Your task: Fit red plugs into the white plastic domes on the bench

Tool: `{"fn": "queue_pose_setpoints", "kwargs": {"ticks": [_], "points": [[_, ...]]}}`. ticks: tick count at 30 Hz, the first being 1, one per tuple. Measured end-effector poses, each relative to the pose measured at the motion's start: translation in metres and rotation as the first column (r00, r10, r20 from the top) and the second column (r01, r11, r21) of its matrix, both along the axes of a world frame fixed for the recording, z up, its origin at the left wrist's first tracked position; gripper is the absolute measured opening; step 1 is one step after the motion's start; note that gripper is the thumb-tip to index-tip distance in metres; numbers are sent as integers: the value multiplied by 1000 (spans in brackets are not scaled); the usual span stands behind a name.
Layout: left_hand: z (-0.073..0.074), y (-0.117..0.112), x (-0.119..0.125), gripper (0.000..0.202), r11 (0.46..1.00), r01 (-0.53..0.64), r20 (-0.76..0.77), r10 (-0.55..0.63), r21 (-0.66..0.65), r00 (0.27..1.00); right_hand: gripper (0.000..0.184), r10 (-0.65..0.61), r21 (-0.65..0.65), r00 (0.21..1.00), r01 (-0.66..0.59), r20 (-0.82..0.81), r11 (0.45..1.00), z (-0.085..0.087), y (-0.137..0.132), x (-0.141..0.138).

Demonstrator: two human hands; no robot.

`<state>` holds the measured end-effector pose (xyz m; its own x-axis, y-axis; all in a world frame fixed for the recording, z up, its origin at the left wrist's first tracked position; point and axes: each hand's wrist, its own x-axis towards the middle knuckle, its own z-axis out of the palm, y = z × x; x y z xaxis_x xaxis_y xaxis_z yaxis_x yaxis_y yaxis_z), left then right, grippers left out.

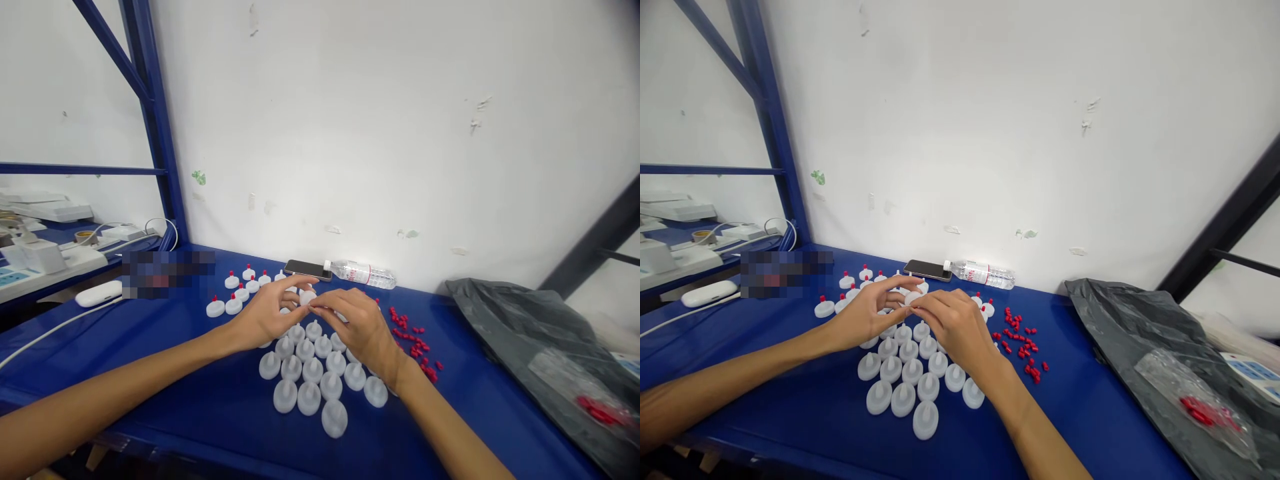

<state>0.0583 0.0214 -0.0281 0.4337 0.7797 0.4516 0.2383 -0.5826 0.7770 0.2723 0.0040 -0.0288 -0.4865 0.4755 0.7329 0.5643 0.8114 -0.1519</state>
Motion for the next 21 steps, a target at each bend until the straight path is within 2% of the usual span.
{"fn": "queue_pose_setpoints", "kwargs": {"ticks": [4,8,11,16,21], "points": [[1,-1,0,43,963,141,146,-109,-230,983,17,-25,84,998,20,55,996,2,-1,1],[1,0,2,41,941,184,193,-132,-284,972,13,-23,101,998,17,58,995,4,-2,2],[-1,0,4,39,956,163,187,-118,-245,975,12,-19,69,998,16,54,998,1,-2,1],[-1,-5,3,38,993,105,88,-100,-52,991,12,-29,79,998,25,51,997,-3,-3,0],[2,-10,4,39,998,68,61,-67,-10,996,11,-30,128,995,17,97,992,-2,-4,-3]]}}
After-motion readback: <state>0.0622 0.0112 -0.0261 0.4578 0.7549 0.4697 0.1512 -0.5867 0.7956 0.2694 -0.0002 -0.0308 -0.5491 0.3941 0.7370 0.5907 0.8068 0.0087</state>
